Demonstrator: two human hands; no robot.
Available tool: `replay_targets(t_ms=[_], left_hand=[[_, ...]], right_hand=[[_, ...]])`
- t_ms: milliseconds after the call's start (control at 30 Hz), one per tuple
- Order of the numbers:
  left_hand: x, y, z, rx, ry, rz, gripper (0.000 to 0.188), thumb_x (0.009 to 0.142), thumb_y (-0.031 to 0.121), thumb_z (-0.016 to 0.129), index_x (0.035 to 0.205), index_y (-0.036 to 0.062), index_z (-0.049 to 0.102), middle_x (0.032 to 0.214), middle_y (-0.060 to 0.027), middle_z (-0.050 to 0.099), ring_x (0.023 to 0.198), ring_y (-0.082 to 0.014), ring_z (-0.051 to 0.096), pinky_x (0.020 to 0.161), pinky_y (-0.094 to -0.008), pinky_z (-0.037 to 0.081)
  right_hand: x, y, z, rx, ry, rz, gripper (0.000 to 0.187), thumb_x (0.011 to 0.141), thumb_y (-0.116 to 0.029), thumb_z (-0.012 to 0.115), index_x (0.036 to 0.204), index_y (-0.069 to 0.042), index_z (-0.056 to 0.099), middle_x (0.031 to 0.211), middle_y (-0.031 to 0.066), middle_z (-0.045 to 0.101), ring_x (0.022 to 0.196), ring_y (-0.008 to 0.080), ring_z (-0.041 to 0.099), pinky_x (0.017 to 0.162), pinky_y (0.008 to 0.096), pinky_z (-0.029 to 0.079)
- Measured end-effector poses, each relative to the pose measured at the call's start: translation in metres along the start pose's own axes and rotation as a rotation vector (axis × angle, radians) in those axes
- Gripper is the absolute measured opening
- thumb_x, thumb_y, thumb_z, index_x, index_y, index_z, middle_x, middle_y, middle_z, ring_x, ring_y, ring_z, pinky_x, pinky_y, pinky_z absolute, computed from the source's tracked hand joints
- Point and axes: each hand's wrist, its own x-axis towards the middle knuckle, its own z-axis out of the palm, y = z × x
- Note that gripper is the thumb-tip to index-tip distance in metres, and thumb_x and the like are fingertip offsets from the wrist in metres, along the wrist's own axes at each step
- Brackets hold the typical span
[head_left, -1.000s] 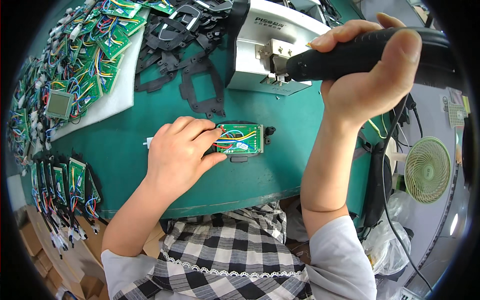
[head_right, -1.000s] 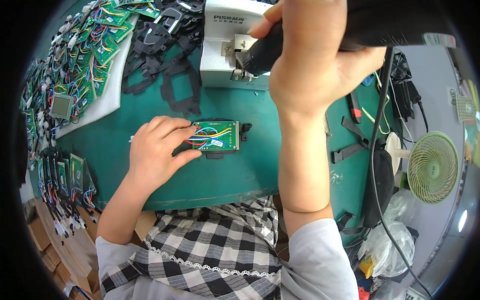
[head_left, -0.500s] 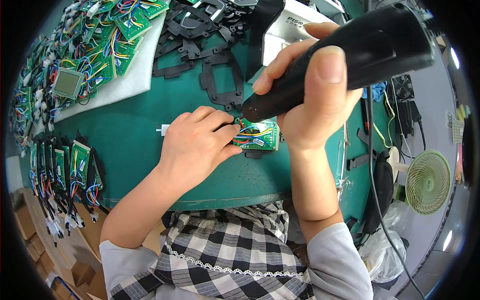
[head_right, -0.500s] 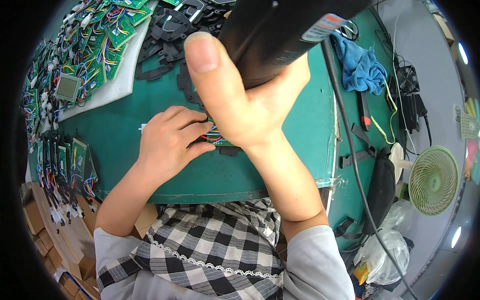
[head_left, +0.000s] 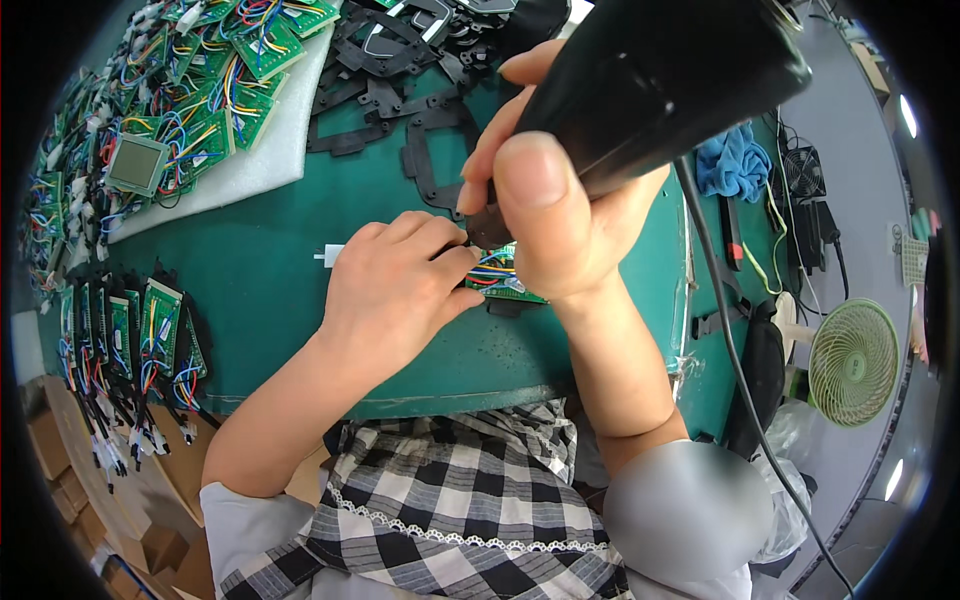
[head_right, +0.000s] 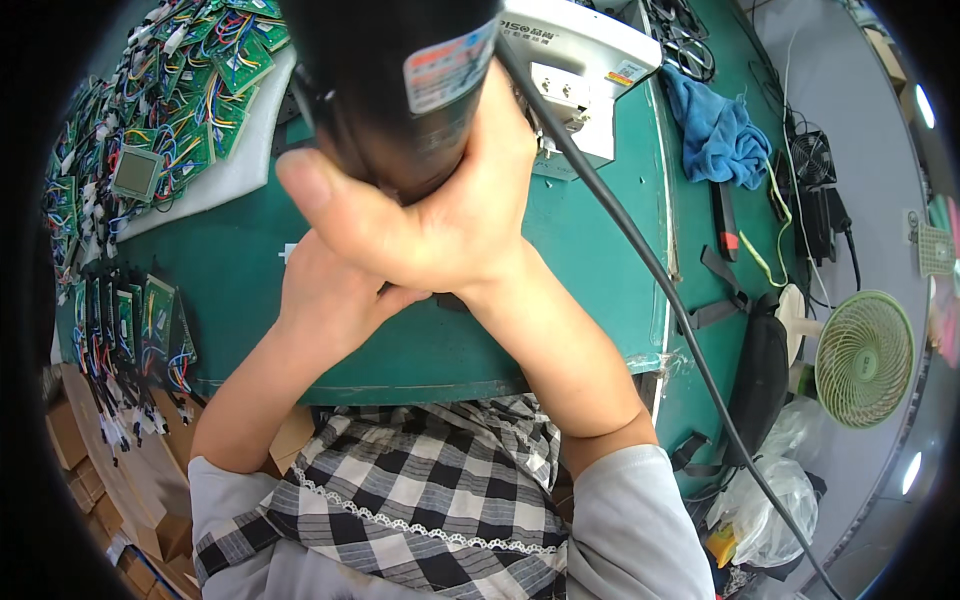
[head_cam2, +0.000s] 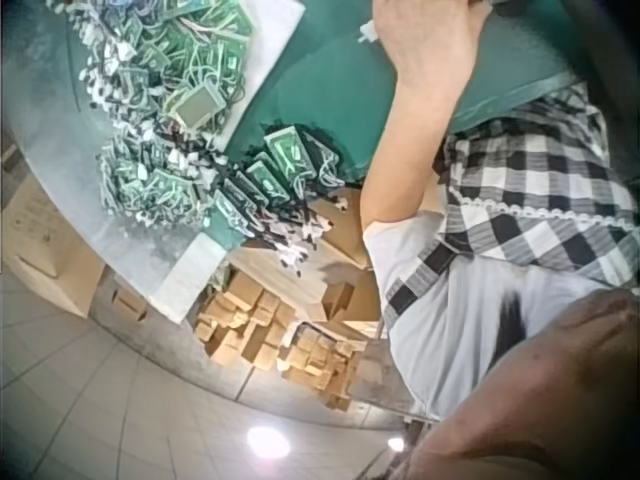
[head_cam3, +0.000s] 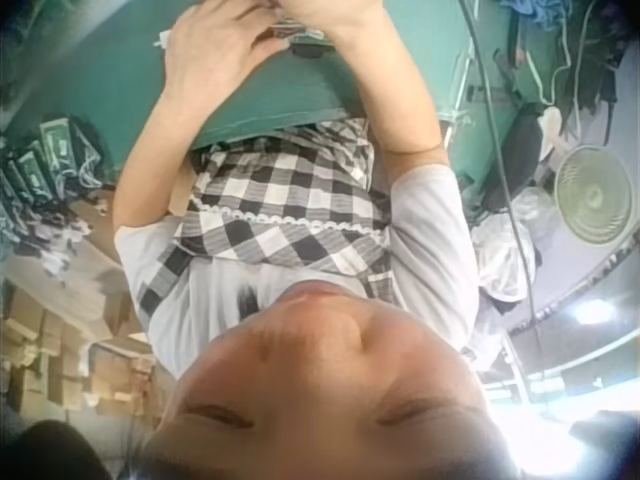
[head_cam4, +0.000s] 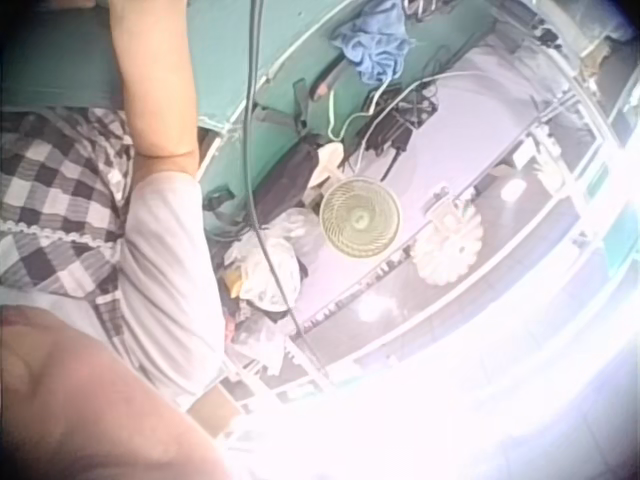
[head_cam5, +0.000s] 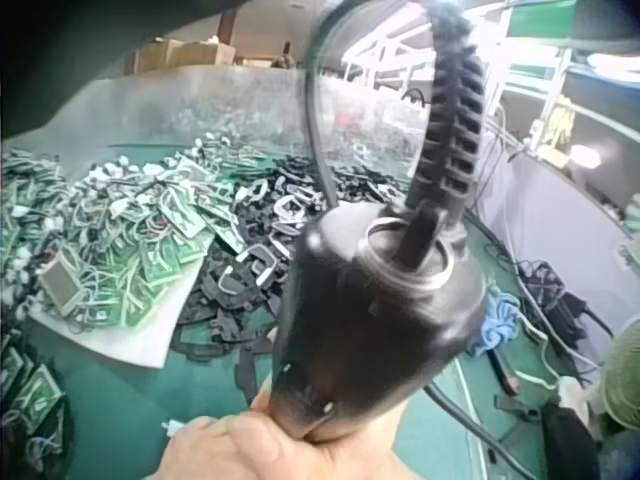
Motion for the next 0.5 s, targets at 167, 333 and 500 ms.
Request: replay_targets(t_ms=[167,333,500], left_hand=[[0.000,-0.004,0.000,-0.066,-0.023,-0.001,0.030,0.066,0.025,0.079,0.091,0.0098,0.070,0.097,0.0005,0.064,0.093,-0.0185,0.060,0.074,-0.0338,0.045],[0.002,-0.007,0.006,-0.064,-0.003,-0.008,0.020,0.071,0.020,0.076,0.087,0.0095,0.071,0.094,0.0003,0.066,0.089,-0.0198,0.061,0.073,-0.0343,0.045],[0.003,-0.008,0.007,-0.076,0.011,0.003,0.016,0.072,0.016,0.075,0.086,0.0094,0.072,0.093,0.0003,0.066,0.089,-0.0197,0.061,0.072,-0.0344,0.045]], right_hand=[[0.022,-0.024,-0.041,-0.204,0.195,-0.042,0.062,0.092,-0.051,0.044,0.110,0.008,0.041,0.058,0.0138,0.056,0.043,0.0204,0.055,0.044,0.0299,0.047],[0.056,-0.042,-0.086,-0.388,0.310,-0.222,0.061,0.089,-0.052,0.050,0.109,0.005,0.041,0.063,0.0178,0.057,0.047,0.0258,0.057,0.047,0.0364,0.052],[0.056,-0.034,-0.077,-0.424,0.334,-0.227,0.061,0.091,-0.052,0.050,0.105,0.007,0.044,0.062,0.0166,0.058,0.047,0.0232,0.060,0.043,0.0303,0.050]])
